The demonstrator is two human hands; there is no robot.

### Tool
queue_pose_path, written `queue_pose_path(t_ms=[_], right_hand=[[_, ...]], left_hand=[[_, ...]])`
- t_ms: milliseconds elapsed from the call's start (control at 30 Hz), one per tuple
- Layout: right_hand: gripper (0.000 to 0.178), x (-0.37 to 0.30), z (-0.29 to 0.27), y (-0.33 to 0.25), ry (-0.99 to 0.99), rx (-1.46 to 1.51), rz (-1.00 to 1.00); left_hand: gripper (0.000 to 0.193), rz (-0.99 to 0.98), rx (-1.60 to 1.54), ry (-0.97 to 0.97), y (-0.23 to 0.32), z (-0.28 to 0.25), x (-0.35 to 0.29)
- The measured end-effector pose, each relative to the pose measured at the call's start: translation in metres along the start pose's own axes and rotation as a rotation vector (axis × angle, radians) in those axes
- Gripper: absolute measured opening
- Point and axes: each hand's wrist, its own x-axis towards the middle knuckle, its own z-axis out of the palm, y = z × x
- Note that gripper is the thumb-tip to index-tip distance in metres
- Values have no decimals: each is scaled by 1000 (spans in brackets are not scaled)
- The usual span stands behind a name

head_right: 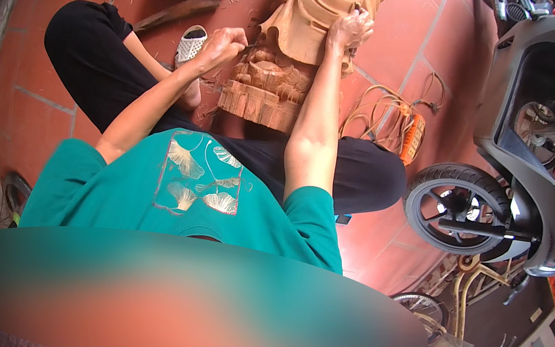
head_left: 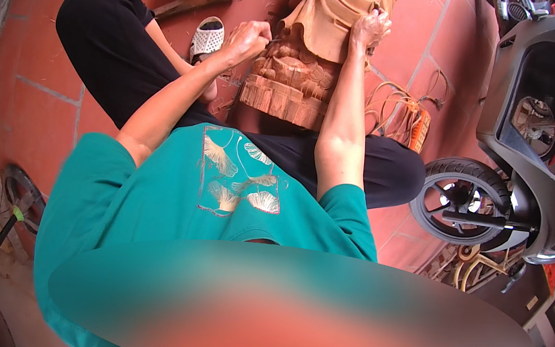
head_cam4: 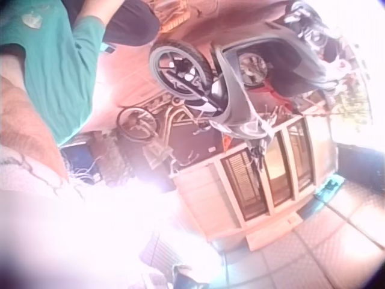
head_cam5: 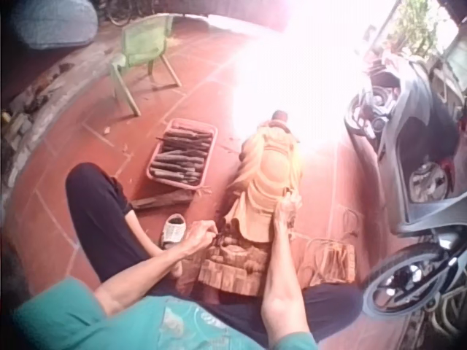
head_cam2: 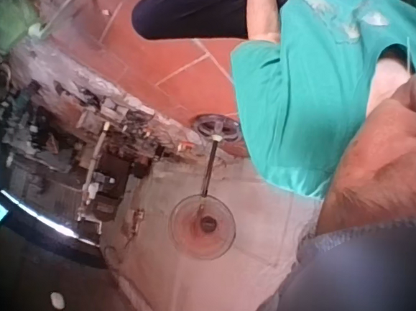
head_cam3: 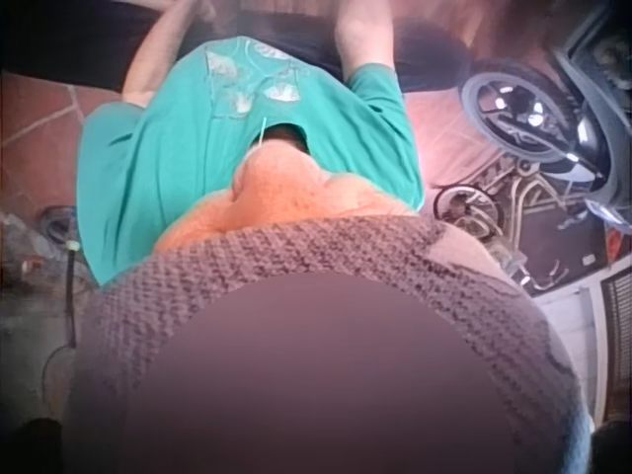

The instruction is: The person sits on the floor and carves a wooden sculpture using a small chisel. They repeatedly chip away at the surface of the wood, focusing on refining the details of the figure's upper body.

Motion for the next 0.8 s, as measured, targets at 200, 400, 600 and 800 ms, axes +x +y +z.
queue_pose_path(t_ms=[200,400,600,800], right_hand=[[22,4,-3,-8,23,7,7],[22,2,-1,-4,2,-2,4],[22,2,-3,-7,15,27,6],[23,5,0,-7,16,17,16]], left_hand=[[13,76,-41,63,20,12,7],[12,56,-115,172,30,11,8],[9,69,78,151,39,13,10],[9,66,170,64,47,16,3]])
